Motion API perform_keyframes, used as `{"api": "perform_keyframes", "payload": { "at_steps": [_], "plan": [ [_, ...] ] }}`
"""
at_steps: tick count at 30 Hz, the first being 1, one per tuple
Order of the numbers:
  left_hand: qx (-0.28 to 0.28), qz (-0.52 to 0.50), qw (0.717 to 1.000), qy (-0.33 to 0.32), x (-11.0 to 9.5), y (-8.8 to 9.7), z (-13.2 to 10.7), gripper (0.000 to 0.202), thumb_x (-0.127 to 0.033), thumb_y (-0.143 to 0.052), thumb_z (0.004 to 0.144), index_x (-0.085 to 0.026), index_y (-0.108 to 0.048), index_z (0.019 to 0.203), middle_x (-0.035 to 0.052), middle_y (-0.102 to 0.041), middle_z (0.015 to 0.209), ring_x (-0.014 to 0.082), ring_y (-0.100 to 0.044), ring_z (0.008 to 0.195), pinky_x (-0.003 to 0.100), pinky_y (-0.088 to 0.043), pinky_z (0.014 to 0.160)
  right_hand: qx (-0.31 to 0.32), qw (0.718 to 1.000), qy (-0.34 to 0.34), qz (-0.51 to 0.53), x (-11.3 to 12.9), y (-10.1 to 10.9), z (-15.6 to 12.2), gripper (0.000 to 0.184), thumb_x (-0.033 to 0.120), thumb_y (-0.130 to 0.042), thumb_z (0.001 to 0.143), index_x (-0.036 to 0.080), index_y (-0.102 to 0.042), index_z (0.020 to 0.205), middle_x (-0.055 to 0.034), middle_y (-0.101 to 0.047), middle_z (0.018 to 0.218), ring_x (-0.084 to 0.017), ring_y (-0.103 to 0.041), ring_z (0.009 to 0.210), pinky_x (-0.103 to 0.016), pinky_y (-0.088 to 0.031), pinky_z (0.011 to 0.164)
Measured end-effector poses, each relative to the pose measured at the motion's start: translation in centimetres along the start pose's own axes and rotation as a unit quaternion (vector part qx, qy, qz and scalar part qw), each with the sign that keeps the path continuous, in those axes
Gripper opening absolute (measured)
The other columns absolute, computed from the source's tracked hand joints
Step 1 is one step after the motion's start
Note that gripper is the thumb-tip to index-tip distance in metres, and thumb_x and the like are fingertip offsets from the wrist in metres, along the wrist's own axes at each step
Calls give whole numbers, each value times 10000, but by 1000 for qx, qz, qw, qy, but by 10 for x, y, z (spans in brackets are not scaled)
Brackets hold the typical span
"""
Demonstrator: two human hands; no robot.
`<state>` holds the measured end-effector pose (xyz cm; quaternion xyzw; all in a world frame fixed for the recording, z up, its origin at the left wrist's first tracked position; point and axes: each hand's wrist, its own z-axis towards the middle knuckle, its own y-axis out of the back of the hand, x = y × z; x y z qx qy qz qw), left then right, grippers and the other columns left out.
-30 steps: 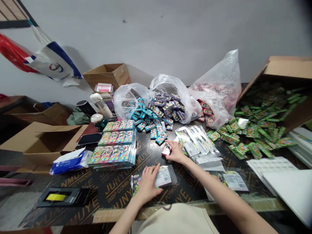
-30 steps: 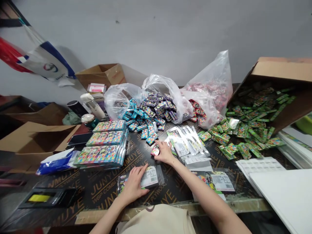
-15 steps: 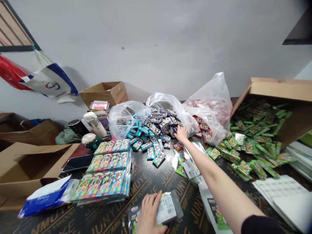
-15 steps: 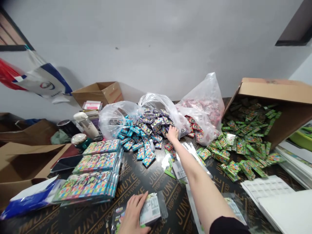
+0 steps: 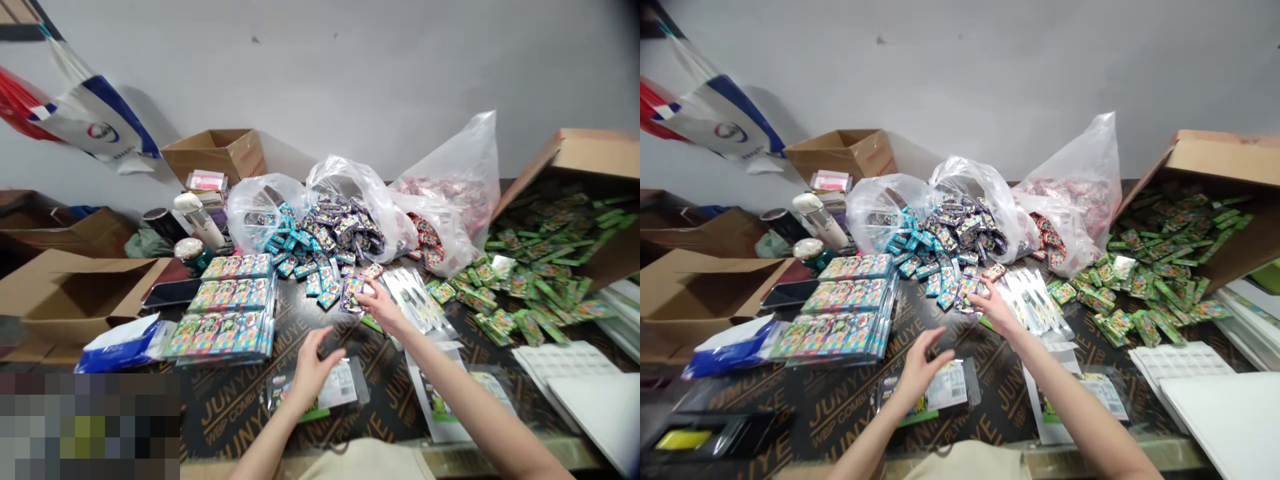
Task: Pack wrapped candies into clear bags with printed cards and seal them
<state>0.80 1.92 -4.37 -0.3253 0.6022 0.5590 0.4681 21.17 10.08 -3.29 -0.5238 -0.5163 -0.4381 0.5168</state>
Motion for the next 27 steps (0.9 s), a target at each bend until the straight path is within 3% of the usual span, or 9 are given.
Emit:
{"api": "perform_keyframes", "payload": {
  "at_steps": [2,4,9,11,13,16,21,24,27],
  "plan": [
    [-32,-94,995,30,-8,-8,15,406,-369,-603,733,-171,-595,1088,88,-642,994,199,-600,902,331,-462,829,37,995,-29,90,-3,-13,-27,650,364,-681,669,283,-390,1244,-24,-675,879,-161,-633,738,-275,-498,638],
    [-59,-156,984,64,-9,-18,25,417,-368,-633,707,-141,-618,1056,74,-677,851,177,-624,743,301,-492,719,23,995,-22,97,-7,-22,-43,661,361,-675,675,297,-370,1258,-25,-667,917,-162,-628,758,-271,-505,633],
    [-121,-239,959,91,1,-28,42,412,-326,-710,619,-113,-657,967,41,-666,737,133,-591,603,265,-488,629,-76,994,73,-37,-23,-25,-53,508,393,-602,725,267,-472,1200,-57,-541,1194,-189,-583,950,-318,-504,760],
    [-132,-251,955,89,4,-25,49,399,-327,-705,623,-107,-651,952,37,-658,744,124,-586,607,268,-490,646,-112,988,86,-69,-29,-20,-54,447,397,-617,707,219,-553,1112,-69,-576,1129,-193,-586,928,-329,-490,791],
    [-132,-265,951,89,4,-21,55,386,-320,-723,598,-100,-654,908,36,-653,747,119,-580,610,270,-489,654,-121,991,54,-22,-32,-16,-55,420,385,-675,654,180,-593,1011,-56,-642,901,-184,-616,782,-329,-506,726],
    [-117,-289,945,97,2,-20,55,453,-312,-741,573,-102,-632,959,38,-647,778,120,-588,641,274,-487,668,-117,991,8,70,-34,-14,-60,425,385,-716,615,181,-555,952,17,-606,649,-155,-620,584,-317,-524,616],
    [-71,-323,936,120,-11,-32,37,532,-330,-732,594,-107,-586,1055,62,-645,869,124,-596,706,269,-480,687,-122,980,-20,159,-32,-25,-83,529,386,-702,646,252,-432,1081,33,-619,701,-179,-659,634,-341,-540,640],
    [-18,-335,932,134,-22,-30,25,446,-355,-690,639,-100,-619,998,63,-652,849,118,-583,666,260,-475,645,-65,997,12,33,-27,-28,-108,492,403,-657,690,232,-465,1109,-49,-638,911,-215,-653,759,-392,-527,713],
    [58,-332,929,156,-32,-18,17,416,-292,-715,608,-99,-647,970,47,-655,768,109,-568,606,218,-438,561,-25,976,135,-170,-16,-19,-131,725,364,-737,594,220,-425,1232,-112,-462,1275,-284,-451,1167,-459,-352,986]
  ]
}}
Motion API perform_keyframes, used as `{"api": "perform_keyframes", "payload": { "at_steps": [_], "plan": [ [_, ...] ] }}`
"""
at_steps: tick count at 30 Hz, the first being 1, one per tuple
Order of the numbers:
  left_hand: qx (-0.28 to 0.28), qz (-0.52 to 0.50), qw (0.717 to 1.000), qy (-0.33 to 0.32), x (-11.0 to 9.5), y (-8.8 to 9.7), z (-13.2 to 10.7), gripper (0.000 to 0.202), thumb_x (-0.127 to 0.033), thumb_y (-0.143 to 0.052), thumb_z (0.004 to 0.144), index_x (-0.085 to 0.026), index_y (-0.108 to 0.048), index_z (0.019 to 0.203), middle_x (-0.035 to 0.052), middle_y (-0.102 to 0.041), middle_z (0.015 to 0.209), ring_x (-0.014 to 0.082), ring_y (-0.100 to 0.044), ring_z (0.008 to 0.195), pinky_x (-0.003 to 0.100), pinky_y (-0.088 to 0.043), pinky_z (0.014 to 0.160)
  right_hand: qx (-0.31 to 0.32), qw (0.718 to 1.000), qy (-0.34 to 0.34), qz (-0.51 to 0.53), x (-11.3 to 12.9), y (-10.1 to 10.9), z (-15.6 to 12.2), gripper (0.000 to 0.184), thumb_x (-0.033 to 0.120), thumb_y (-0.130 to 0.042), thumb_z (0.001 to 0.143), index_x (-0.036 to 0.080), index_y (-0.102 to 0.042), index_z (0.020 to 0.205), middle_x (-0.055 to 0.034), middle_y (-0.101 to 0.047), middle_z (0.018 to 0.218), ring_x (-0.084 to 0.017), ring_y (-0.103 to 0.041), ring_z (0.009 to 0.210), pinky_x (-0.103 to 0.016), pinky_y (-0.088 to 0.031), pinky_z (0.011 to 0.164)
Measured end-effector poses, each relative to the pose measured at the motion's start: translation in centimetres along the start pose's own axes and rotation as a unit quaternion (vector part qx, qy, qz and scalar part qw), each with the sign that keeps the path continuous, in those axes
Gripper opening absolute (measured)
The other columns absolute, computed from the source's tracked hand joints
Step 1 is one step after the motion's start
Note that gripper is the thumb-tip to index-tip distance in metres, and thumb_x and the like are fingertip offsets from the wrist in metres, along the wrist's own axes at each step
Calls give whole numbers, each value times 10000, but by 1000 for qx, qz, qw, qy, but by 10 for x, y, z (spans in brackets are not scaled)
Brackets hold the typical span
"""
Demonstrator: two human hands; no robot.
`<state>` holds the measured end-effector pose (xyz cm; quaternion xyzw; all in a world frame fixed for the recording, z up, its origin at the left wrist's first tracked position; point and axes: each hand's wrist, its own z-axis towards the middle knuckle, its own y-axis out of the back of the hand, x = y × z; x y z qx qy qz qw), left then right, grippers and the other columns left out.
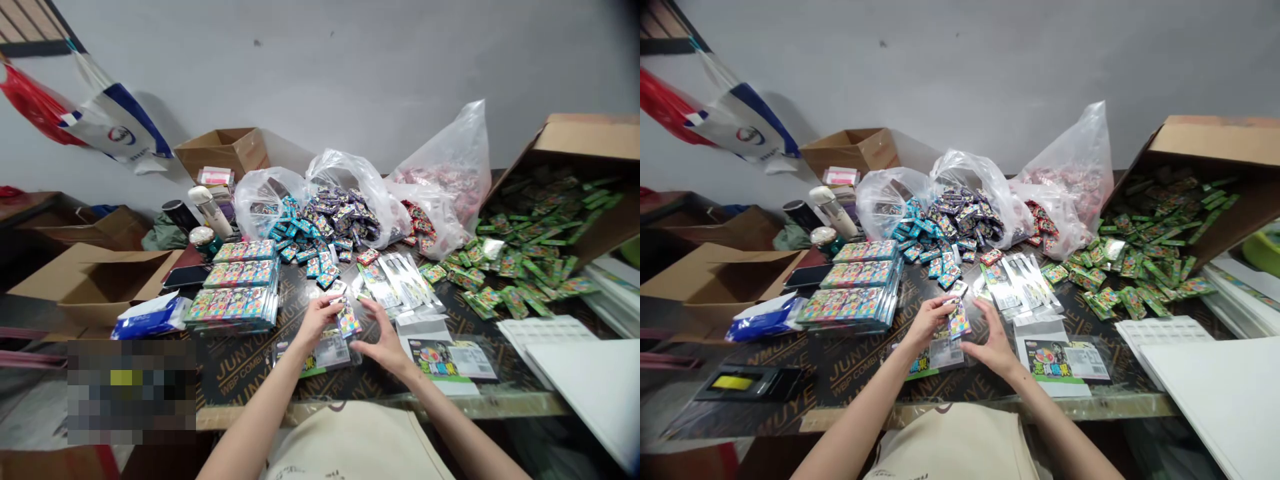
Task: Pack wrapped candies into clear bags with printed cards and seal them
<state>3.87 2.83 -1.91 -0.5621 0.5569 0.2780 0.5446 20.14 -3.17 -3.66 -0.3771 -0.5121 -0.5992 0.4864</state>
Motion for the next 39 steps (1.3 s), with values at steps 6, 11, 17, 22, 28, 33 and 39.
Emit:
{"api": "perform_keyframes", "payload": {
  "at_steps": [6,11,17,22,28,33,39],
  "plan": [
    [151,72,984,54,-4,4,-21,559,-194,-714,610,-145,-554,1143,-32,-579,607,57,-478,492,169,-338,493,179,970,128,-103,20,22,-11,827,337,-736,588,254,-349,1313,-83,-407,1331,-269,-341,1248,-436,-274,1035],
    [135,94,986,37,6,6,-30,628,-286,-684,672,-154,-446,1239,-35,-558,598,94,-525,548,218,-402,581,158,964,155,-146,24,18,-15,820,328,-708,593,242,-339,1320,-85,-469,1268,-270,-405,1185,-428,-302,1003],
    [81,434,888,-129,18,36,-44,754,-485,-669,621,-223,-413,1280,114,-530,1174,275,-464,1096,427,-339,934,47,964,144,-219,4,35,-11,727,282,-653,611,215,-376,1280,-94,-521,1181,-267,-483,1083,-399,-382,929],
    [110,645,737,-168,36,50,-55,1021,-331,-747,485,-255,-240,1367,75,-493,1170,280,-427,1100,476,-205,1014,70,948,149,-272,-17,41,-11,672,250,-618,637,214,-391,1269,-84,-533,1174,-258,-481,1092,-410,-372,939],
    [92,602,769,-196,30,46,-59,996,-263,-657,580,-218,-93,1399,84,-477,1169,267,-425,1093,450,-268,986,126,954,139,-236,-11,32,-17,725,271,-641,633,199,-362,1298,-92,-499,1241,-260,-452,1147,-405,-349,976],
    [117,577,783,-198,22,44,-60,970,-242,-655,578,-229,-128,1393,79,-448,1223,275,-386,1145,462,-249,1012,202,947,156,-196,-13,29,-11,824,355,-684,627,200,-300,1340,-105,-423,1329,-262,-405,1206,-423,-275,1029],
    [63,538,818,-195,22,50,-57,983,-207,-661,575,-217,-120,1396,79,-461,1188,248,-435,1084,408,-340,953,104,968,109,-200,-9,16,-16,698,371,-556,795,239,-197,1378,-68,-615,1108,-242,-461,1150,-470,-192,1020]
  ]
}}
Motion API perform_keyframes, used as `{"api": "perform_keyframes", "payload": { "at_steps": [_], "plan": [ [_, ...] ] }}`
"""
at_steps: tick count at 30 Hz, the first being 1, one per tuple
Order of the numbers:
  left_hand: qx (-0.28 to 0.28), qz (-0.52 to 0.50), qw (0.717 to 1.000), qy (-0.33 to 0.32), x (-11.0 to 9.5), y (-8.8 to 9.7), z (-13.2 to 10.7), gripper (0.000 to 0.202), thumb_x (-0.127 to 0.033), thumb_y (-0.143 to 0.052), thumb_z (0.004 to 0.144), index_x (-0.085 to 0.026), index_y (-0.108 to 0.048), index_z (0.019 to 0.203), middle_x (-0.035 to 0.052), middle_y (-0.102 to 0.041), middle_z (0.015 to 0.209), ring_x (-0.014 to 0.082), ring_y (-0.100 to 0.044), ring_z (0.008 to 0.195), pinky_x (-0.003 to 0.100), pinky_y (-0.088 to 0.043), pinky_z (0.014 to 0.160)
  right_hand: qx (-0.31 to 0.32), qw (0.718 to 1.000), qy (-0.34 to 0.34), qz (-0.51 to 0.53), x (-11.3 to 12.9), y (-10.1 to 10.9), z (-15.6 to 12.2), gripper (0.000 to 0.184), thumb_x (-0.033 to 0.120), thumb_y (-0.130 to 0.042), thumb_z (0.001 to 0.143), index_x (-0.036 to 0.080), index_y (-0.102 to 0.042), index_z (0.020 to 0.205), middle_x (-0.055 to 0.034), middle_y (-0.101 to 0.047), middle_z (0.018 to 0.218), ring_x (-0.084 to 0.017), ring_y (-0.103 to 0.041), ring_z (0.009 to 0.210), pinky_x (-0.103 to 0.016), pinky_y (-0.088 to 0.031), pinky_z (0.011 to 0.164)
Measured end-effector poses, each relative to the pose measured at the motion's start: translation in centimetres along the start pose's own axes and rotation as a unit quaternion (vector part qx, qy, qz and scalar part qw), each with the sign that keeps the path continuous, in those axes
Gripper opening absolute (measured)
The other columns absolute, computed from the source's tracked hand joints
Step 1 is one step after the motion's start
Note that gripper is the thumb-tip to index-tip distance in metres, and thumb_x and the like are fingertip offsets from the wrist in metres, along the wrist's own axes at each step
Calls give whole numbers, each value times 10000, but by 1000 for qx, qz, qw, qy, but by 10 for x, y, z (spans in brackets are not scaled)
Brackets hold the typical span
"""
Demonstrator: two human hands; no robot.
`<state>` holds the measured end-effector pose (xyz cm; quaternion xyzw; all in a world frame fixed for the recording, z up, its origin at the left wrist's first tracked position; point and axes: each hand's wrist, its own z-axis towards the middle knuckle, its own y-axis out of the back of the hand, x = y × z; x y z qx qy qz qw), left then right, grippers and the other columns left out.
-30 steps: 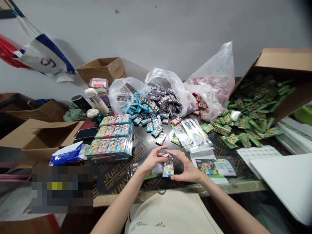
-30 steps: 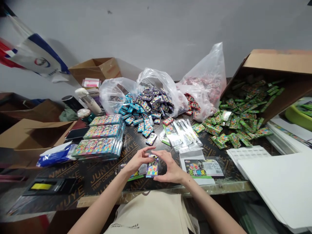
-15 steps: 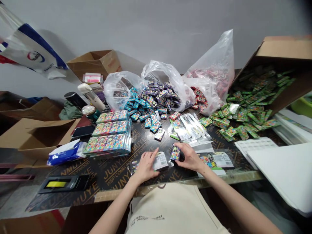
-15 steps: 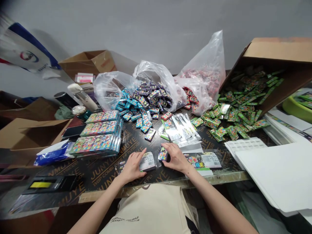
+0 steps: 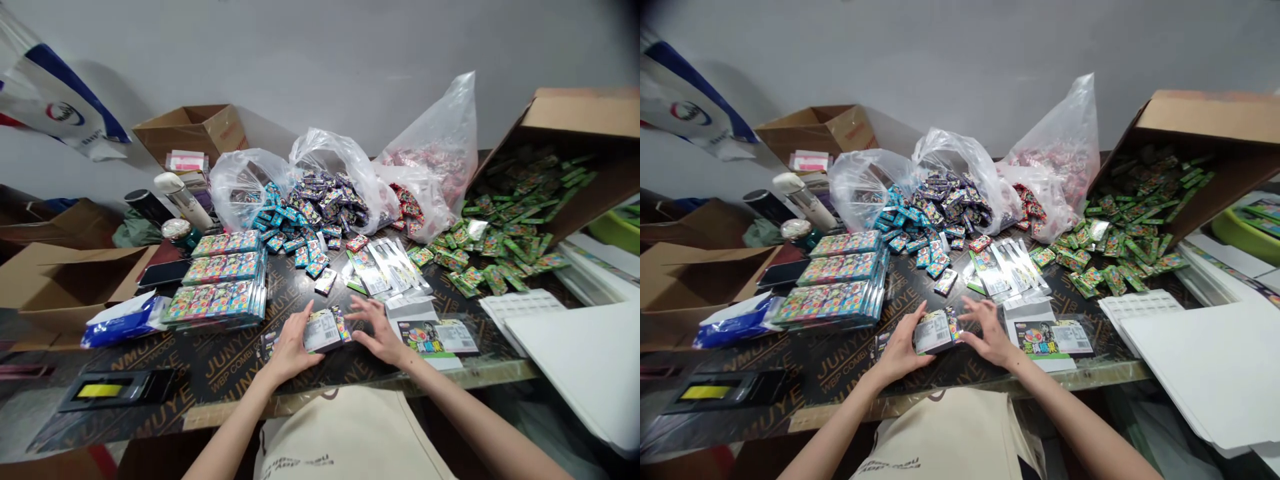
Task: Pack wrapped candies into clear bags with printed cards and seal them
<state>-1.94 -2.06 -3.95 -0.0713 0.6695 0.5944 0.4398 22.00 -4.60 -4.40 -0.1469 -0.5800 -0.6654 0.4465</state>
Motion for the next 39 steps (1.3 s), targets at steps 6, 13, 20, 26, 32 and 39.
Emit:
{"api": "perform_keyframes", "payload": {
  "at_steps": [6,13,20,26,32,39],
  "plan": [
    [13,1,1000,16,9,-8,1,989,-195,-665,549,-233,-149,1391,78,-467,1181,257,-430,1074,422,-333,948,-103,988,-57,-104,-34,12,68,442,375,-429,862,246,-392,1283,-73,-564,1179,-232,-468,1107,-407,-258,958],
    [58,37,997,14,13,-28,-7,927,-171,-649,533,-278,-252,1364,74,-462,1212,278,-392,1128,461,-257,999,-133,921,-243,-273,-113,46,167,744,475,-616,660,186,-369,1299,-152,-525,1159,-328,-419,1081,-427,-283,861],
    [-74,-138,987,48,0,-18,7,601,-301,-627,692,-245,-444,1261,86,-444,1291,255,-389,1197,432,-287,1018,-82,962,-30,-259,-46,23,140,706,354,-593,642,197,-365,1292,-108,-484,1169,-285,-404,1098,-437,-182,960],
    [-94,-509,840,162,-35,-19,39,492,-226,-630,693,-172,-524,1171,72,-585,1146,207,-529,1059,316,-406,906,59,972,119,-194,33,3,79,744,263,-621,621,237,-346,1312,-113,-450,1212,-279,-404,1128,-473,-140,995],
    [-24,-666,704,246,-54,-23,39,301,-255,-638,697,-137,-598,971,44,-662,821,135,-613,668,239,-477,644,43,988,133,-70,30,1,52,893,447,-689,601,197,-263,1345,-127,-436,1279,-275,-407,1147,-412,-269,950],
    [44,-505,838,201,-38,-18,23,485,-391,-585,743,-164,-515,1166,109,-609,1095,222,-583,960,368,-433,857,-45,994,25,-91,10,15,21,718,268,-628,597,203,-360,1260,-85,-492,1196,-264,-437,1108,-393,-285,941]
  ]
}}
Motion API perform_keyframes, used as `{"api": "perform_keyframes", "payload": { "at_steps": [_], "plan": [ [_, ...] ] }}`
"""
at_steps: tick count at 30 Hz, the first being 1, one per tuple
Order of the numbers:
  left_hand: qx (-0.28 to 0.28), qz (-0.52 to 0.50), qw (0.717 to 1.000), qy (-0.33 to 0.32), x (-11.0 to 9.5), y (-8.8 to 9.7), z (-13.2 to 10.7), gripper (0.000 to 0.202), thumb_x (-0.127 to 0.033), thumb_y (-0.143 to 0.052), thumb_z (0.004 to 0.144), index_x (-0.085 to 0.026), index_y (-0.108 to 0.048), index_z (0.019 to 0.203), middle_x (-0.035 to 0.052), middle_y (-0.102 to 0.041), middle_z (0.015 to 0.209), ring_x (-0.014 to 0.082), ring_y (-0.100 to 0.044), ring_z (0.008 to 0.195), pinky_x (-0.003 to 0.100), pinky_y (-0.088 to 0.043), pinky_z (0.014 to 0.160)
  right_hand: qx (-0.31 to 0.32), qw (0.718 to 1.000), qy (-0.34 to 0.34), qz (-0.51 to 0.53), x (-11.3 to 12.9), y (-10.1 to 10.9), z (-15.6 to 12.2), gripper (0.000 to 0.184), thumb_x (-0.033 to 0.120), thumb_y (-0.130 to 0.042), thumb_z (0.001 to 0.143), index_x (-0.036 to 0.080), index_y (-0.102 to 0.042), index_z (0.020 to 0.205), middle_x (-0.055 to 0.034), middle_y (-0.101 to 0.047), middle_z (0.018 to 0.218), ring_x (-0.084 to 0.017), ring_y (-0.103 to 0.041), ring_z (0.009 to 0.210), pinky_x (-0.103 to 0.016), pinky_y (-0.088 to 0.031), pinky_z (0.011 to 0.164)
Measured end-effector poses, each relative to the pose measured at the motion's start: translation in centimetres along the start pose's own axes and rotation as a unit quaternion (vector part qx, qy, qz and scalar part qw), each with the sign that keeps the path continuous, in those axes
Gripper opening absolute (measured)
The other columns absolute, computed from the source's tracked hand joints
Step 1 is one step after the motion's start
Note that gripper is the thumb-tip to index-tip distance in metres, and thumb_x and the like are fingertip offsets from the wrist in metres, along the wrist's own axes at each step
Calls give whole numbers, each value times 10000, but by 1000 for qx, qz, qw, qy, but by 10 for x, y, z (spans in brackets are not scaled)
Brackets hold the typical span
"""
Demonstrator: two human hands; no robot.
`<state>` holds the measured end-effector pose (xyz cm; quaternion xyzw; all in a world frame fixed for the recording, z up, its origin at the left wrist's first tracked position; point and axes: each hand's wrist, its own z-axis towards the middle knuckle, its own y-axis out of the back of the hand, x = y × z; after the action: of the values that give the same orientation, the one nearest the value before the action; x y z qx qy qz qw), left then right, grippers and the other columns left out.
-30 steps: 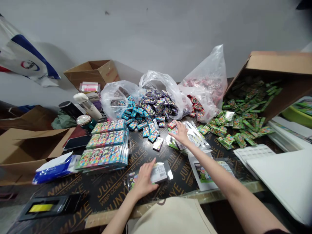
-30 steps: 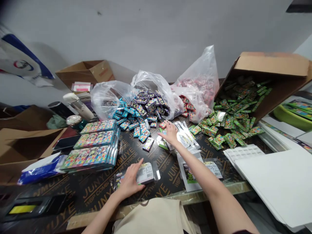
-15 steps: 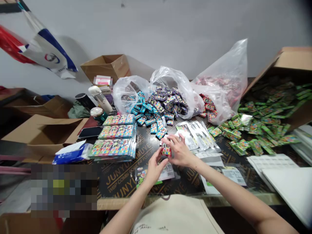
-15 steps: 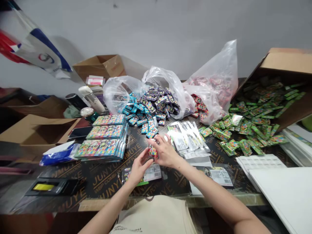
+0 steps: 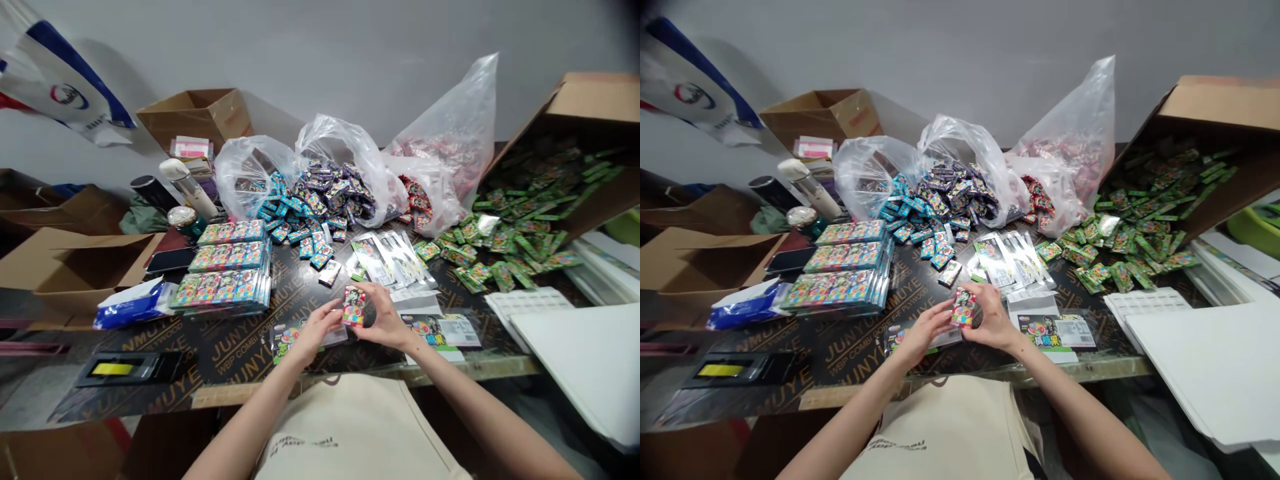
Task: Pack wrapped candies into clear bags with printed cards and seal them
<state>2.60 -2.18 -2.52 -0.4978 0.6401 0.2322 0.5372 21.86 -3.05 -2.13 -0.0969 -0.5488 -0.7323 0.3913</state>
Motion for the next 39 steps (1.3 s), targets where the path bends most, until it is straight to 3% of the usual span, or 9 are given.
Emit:
{"api": "perform_keyframes", "payload": {
  "at_steps": [4,8,17,23,26,29,31,33,39],
  "plan": [
    [-29,425,894,-142,22,20,-5,882,-350,-760,507,-232,-391,1299,102,-478,1250,314,-389,1158,482,-258,993,18,995,-51,-83,-22,2,-20,697,262,-627,612,210,-373,1259,-92,-500,1185,-283,-441,1109,-420,-276,922],
    [-31,580,798,-164,33,25,-8,997,-267,-749,498,-230,-257,1364,93,-484,1146,292,-421,1061,440,-339,909,96,992,-39,-75,-26,-2,-33,786,324,-696,608,231,-334,1299,-100,-490,1221,-279,-439,1126,-438,-240,952],
    [-13,515,831,-208,28,22,-12,1013,-222,-698,561,-258,-114,1389,70,-460,1168,255,-428,1065,426,-334,939,137,988,7,66,-21,-10,-34,1027,526,-725,547,198,-205,1371,-129,-408,1339,-275,-354,1236,-429,-148,1037],
    [-57,505,836,-205,28,20,0,966,-262,-661,606,-240,-96,1389,73,-484,1115,260,-463,1028,436,-373,901,115,992,-4,41,-14,-2,-29,597,399,-439,865,249,-179,1382,-58,-556,1215,-175,-429,1190,-416,-128,1046],
    [-46,531,824,-192,32,21,4,956,-276,-654,613,-239,-100,1391,74,-487,1127,263,-461,1031,435,-369,901,-14,993,-89,-81,-54,28,-16,565,422,-459,839,223,-297,1342,-102,-457,1308,-223,-361,1238,-450,-167,1023],
    [-48,558,807,-186,39,26,5,911,-267,-641,620,-249,-145,1384,70,-491,1135,269,-450,1043,434,-363,895,-207,899,-307,-234,-122,77,-16,634,453,-525,773,153,-358,1307,-199,-361,1347,-340,-263,1264,-563,-203,948],
    [-43,567,800,-193,45,30,5,887,-255,-635,621,-256,-172,1377,68,-482,1162,268,-435,1062,426,-356,901,-226,847,-396,-273,-162,109,-27,679,428,-579,728,150,-356,1307,-226,-389,1313,-384,-301,1225,-619,-228,885],
    [-36,568,798,-198,49,36,6,880,-253,-636,622,-251,-185,1377,71,-470,1190,264,-425,1076,419,-351,908,-191,854,-407,-262,-187,132,-41,643,321,-595,725,148,-372,1302,-209,-525,1178,-359,-432,1127,-573,-299,859],
    [-52,503,842,-189,38,34,12,792,-333,-695,594,-232,-372,1310,81,-499,1161,281,-416,1103,463,-286,976,-192,891,-355,-207,-160,140,-47,431,227,-438,830,136,-463,1250,-163,-626,1053,-264,-587,954,-410,-416,835]
  ]
}}
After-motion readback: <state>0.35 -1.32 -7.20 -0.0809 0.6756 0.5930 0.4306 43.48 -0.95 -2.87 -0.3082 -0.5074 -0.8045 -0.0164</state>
